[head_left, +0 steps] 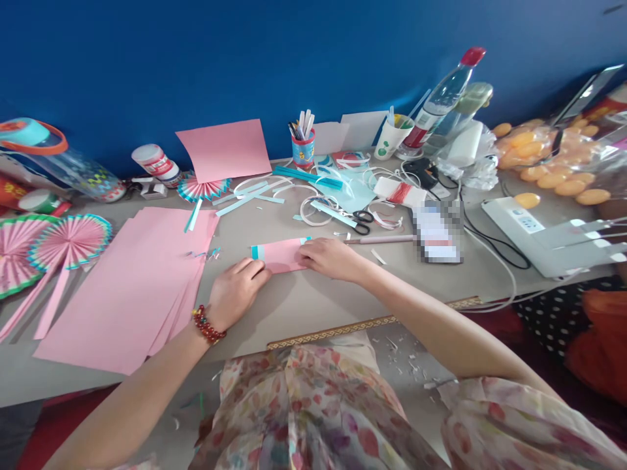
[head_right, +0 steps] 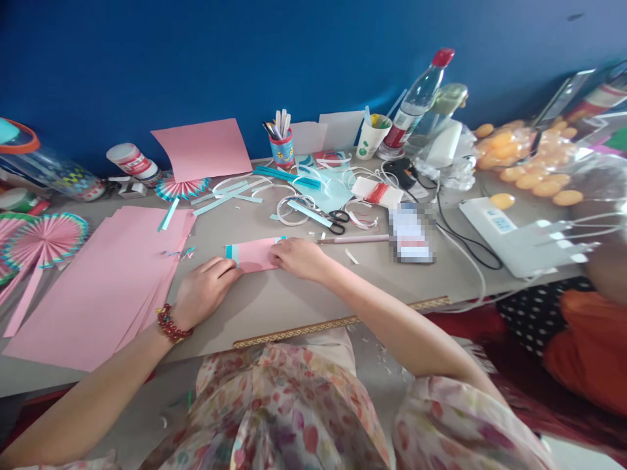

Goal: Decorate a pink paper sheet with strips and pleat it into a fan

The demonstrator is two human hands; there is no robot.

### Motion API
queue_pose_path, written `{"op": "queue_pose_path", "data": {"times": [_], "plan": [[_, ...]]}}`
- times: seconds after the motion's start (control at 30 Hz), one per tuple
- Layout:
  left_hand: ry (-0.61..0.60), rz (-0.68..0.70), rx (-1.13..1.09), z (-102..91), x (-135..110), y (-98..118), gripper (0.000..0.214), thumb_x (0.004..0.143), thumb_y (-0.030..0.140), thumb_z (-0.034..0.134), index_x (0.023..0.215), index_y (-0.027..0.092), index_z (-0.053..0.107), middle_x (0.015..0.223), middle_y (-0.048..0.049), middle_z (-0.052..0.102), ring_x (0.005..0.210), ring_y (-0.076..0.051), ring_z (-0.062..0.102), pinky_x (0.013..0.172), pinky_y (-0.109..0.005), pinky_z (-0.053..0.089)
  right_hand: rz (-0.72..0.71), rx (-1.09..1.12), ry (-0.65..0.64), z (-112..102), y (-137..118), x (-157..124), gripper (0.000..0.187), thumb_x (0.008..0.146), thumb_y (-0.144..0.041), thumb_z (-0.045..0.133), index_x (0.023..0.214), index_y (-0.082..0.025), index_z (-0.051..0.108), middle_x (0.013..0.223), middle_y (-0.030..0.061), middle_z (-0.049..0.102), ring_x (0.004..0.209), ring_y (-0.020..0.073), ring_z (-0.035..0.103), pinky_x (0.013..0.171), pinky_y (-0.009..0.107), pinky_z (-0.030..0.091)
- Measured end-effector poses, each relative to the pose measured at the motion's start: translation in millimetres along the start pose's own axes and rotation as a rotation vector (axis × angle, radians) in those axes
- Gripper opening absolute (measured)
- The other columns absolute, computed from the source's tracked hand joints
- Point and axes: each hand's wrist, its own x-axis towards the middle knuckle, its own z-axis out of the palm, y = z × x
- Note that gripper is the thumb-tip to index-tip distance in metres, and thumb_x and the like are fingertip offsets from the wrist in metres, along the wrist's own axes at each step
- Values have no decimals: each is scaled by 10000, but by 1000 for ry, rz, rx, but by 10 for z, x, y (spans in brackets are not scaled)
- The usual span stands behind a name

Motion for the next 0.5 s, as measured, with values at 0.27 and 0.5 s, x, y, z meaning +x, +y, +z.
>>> {"op": "queue_pose_path", "data": {"times": [0.27, 0.5], "plan": [[-10, 8, 19, 11, -1, -7, 240, 941, 143, 473, 1077, 225, 653, 1060, -77, 646, 974, -234, 572, 793, -358, 484, 7, -27, -4, 35, -18, 1, 238, 1005, -267, 457, 992, -142, 659, 1015, 123, 682, 947, 210, 614, 811, 280, 357], [-21, 33, 13, 34, -9, -16, 441, 934, 107, 463, 1302, 326, 567, 1023, -63, 633, 947, -242, 560, 735, -347, 450, 4, -93, 34, 128, -16, -27, 241, 1018, -285, 430, 1025, -161, 636, 1057, 108, 661, 973, 217, 600, 819, 294, 365]]}}
